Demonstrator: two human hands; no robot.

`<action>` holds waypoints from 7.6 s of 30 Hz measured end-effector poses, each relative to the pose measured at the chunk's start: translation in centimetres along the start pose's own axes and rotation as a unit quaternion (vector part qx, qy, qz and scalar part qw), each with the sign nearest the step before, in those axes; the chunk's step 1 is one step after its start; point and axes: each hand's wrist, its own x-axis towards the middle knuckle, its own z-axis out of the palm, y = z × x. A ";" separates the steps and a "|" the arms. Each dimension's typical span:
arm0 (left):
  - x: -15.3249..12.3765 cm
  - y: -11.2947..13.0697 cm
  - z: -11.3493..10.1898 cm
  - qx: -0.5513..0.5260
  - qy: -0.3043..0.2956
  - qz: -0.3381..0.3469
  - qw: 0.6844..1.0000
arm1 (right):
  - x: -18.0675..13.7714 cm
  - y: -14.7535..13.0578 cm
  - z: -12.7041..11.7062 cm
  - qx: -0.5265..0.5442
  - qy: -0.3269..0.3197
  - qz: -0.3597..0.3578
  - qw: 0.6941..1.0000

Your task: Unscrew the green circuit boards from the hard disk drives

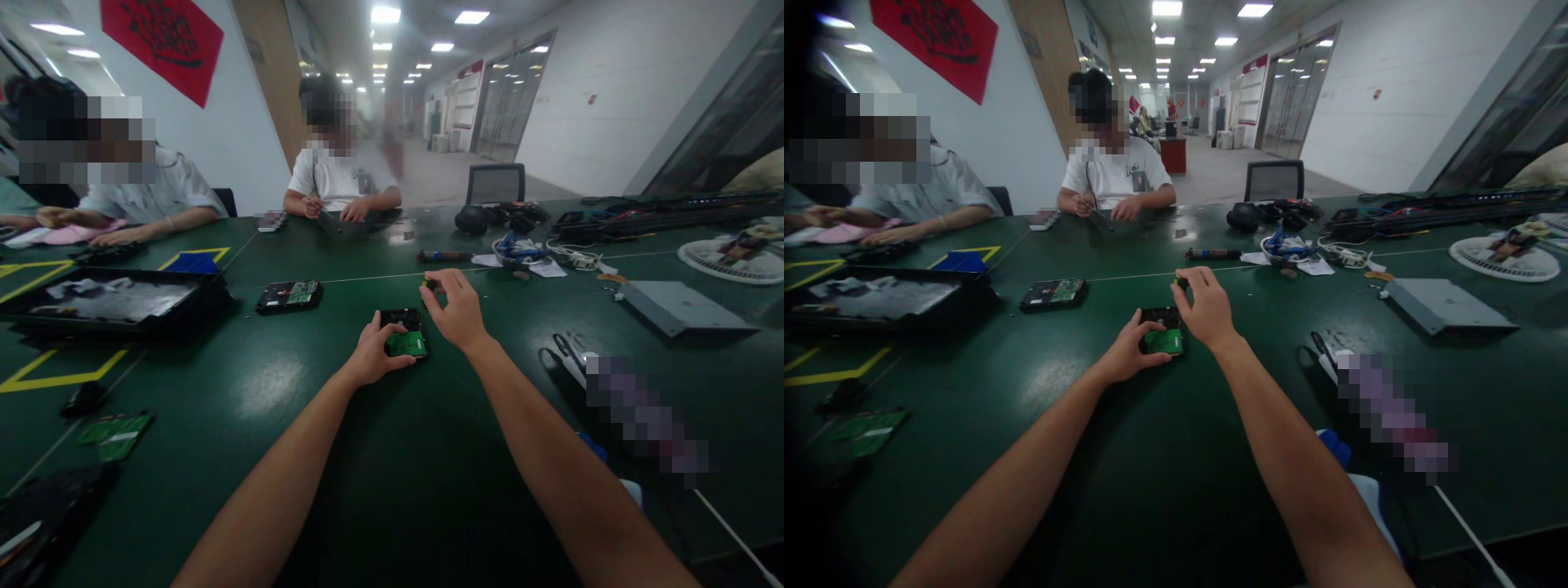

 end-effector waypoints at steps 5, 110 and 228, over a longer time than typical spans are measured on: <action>0.0 0.1 -0.1 0.000 -0.004 -0.002 1.000 | -0.1 0.2 0.2 0.006 0.015 0.001 1.000; 0.1 -0.3 0.1 0.003 -0.009 -0.009 1.000 | 0.1 0.3 0.2 0.001 0.041 -0.024 0.999; 0.0 0.1 -0.2 0.002 -0.007 -0.006 1.000 | 0.3 -0.2 0.3 0.003 0.038 -0.001 0.999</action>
